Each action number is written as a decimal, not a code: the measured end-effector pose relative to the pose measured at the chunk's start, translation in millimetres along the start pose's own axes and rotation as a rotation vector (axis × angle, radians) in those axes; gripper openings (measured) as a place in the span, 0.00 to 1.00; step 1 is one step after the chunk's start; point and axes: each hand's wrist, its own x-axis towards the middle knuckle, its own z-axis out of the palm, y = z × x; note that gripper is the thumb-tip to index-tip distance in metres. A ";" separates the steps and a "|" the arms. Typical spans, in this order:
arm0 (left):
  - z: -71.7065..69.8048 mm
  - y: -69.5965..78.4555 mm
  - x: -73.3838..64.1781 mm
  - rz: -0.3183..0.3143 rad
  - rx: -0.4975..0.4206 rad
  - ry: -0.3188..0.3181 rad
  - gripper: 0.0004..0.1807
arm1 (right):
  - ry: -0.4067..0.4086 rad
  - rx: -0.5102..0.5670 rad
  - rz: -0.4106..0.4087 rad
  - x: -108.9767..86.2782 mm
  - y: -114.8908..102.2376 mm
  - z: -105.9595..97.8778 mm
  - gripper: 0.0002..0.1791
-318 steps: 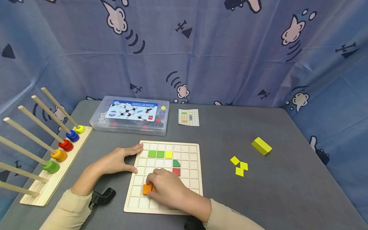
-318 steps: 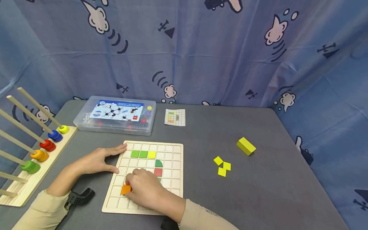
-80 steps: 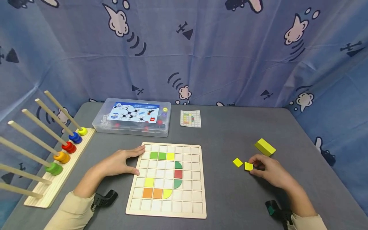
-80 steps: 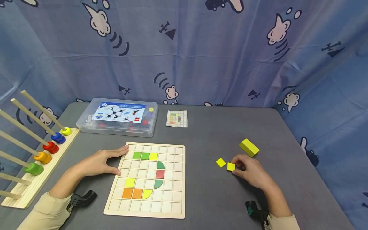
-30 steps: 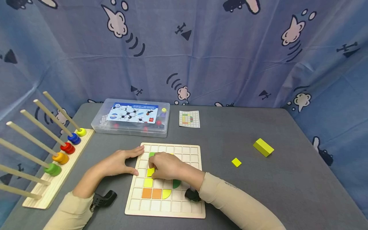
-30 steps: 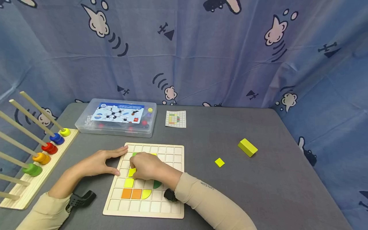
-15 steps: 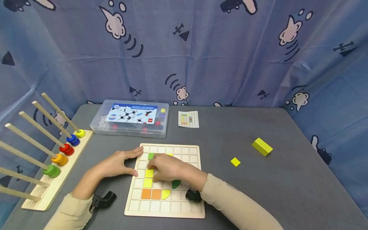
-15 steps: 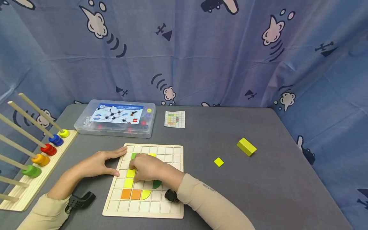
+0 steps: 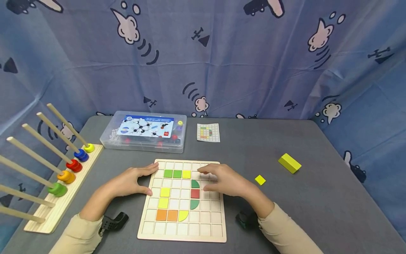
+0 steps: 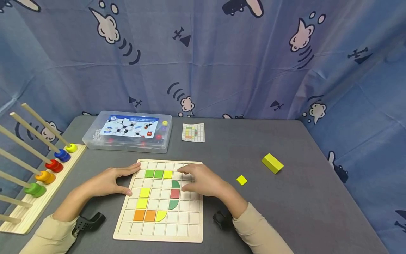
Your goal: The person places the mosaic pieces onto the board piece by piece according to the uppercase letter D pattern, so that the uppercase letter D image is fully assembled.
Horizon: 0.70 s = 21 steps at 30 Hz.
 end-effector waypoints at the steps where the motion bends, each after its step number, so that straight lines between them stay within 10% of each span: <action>1: 0.2 0.0 0.0 0.004 0.003 -0.001 0.50 | 0.019 -0.005 0.012 -7.0 6.3 -3.0 0.29; 21: 0.7 -1.4 1.4 0.009 0.012 -0.004 0.50 | 0.139 -0.012 0.268 -107.0 101.7 -43.1 0.23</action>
